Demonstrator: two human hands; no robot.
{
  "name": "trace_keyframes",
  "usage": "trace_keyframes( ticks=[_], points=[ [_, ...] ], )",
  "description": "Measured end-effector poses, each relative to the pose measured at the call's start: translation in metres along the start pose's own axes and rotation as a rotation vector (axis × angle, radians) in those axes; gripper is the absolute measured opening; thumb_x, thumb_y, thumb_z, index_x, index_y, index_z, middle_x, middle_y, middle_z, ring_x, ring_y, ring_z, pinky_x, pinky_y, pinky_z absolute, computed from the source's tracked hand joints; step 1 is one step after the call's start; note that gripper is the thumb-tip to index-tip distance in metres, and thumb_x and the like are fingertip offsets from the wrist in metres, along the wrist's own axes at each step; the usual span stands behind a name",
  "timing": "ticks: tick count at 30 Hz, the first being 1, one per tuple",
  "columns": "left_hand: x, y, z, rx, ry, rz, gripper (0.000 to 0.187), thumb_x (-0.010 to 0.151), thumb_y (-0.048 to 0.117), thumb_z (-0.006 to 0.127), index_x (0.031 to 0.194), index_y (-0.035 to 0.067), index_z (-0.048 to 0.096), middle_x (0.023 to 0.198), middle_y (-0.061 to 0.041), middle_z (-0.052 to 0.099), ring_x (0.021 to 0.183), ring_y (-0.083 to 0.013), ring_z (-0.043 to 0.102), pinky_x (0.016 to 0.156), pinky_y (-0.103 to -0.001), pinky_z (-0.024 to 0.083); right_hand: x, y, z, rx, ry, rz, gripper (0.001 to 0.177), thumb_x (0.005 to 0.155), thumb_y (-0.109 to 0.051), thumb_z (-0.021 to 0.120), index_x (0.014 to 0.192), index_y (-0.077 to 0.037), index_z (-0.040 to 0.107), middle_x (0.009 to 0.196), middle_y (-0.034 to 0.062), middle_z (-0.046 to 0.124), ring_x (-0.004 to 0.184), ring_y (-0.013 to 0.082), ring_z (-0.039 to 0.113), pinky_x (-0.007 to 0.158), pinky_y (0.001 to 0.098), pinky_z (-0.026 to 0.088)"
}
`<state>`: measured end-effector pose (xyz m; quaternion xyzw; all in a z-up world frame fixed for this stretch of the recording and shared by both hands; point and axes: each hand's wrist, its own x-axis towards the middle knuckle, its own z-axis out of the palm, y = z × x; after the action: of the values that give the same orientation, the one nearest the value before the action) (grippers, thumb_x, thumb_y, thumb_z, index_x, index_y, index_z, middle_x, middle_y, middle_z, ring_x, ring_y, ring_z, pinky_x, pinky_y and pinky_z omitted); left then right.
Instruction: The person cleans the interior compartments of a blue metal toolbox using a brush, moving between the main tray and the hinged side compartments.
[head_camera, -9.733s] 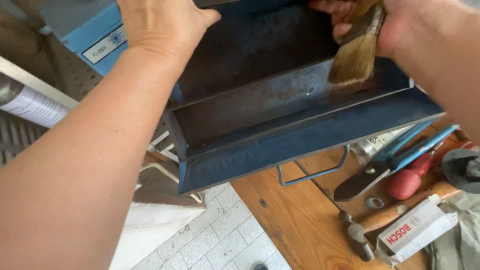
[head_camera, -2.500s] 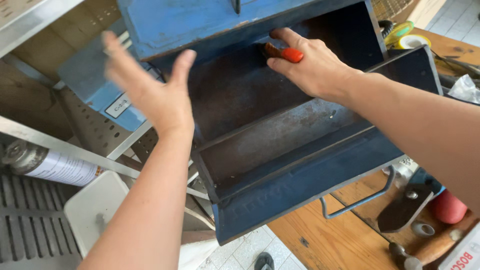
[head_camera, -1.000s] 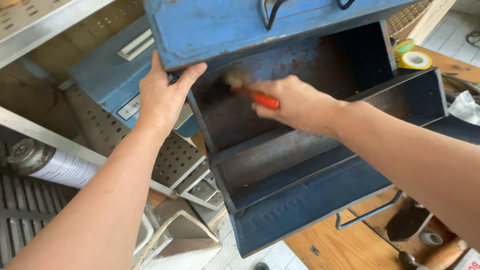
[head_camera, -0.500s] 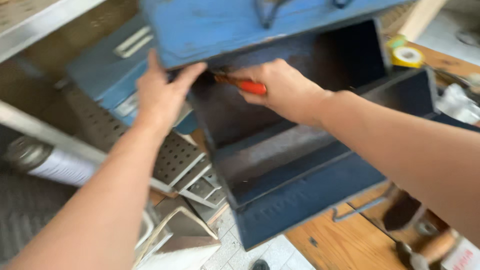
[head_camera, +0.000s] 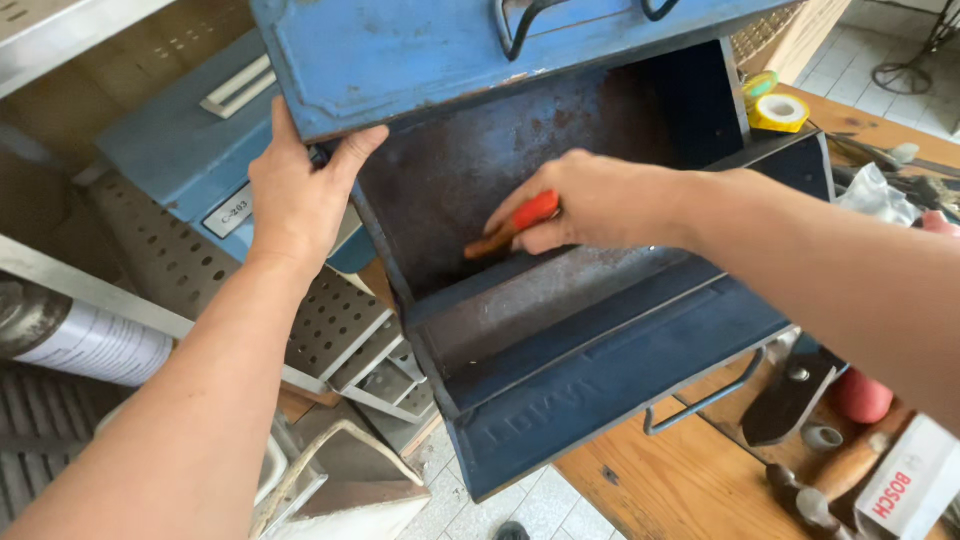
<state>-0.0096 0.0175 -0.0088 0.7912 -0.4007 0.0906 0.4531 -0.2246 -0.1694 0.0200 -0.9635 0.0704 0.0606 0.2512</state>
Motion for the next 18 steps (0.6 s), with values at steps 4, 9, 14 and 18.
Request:
trace_keyframes(
  ticks=[4,9,14,18],
  points=[
    [-0.005,-0.004,-0.001,0.020,0.003,0.062,0.074,0.094,0.062,0.080,0.133,0.004,0.053,0.115,-0.016,0.078,0.114,-0.0346,0.073,0.097,-0.042,0.056,-0.009,-0.003,0.002,0.056,0.290,-0.171,0.042,0.086,-0.020,0.076,0.128,-0.021,0.071,0.104,0.0104,0.078,0.091,0.0253,0.077,0.083,0.0370,0.060],
    [-0.009,-0.002,-0.001,-0.017,0.052,0.149,0.074,0.093,0.058,0.081,0.133,0.004,0.050,0.115,-0.017,0.077,0.111,-0.0333,0.076,0.095,-0.041,0.059,0.012,-0.018,0.023,0.008,0.581,-0.258,0.046,0.089,-0.015,0.075,0.135,-0.020,0.068,0.108,0.0152,0.076,0.094,0.0326,0.073,0.083,0.0391,0.058],
    [-0.012,0.000,-0.003,0.008,0.019,0.085,0.069,0.091,0.057,0.081,0.126,0.005,0.052,0.113,-0.016,0.078,0.110,-0.0336,0.075,0.094,-0.041,0.058,0.011,-0.023,0.028,0.037,0.235,-0.048,0.046,0.088,-0.024,0.074,0.133,-0.031,0.068,0.102,0.0096,0.078,0.086,0.0284,0.074,0.084,0.0378,0.056],
    [-0.013,0.008,-0.004,-0.020,0.012,0.079,0.068,0.091,0.057,0.081,0.127,0.006,0.053,0.114,-0.015,0.078,0.109,-0.0321,0.076,0.095,-0.040,0.058,-0.006,-0.005,0.017,0.056,0.253,-0.021,0.044,0.086,-0.028,0.075,0.129,-0.026,0.069,0.108,0.0082,0.078,0.090,0.0254,0.077,0.083,0.0360,0.058]
  ],
)
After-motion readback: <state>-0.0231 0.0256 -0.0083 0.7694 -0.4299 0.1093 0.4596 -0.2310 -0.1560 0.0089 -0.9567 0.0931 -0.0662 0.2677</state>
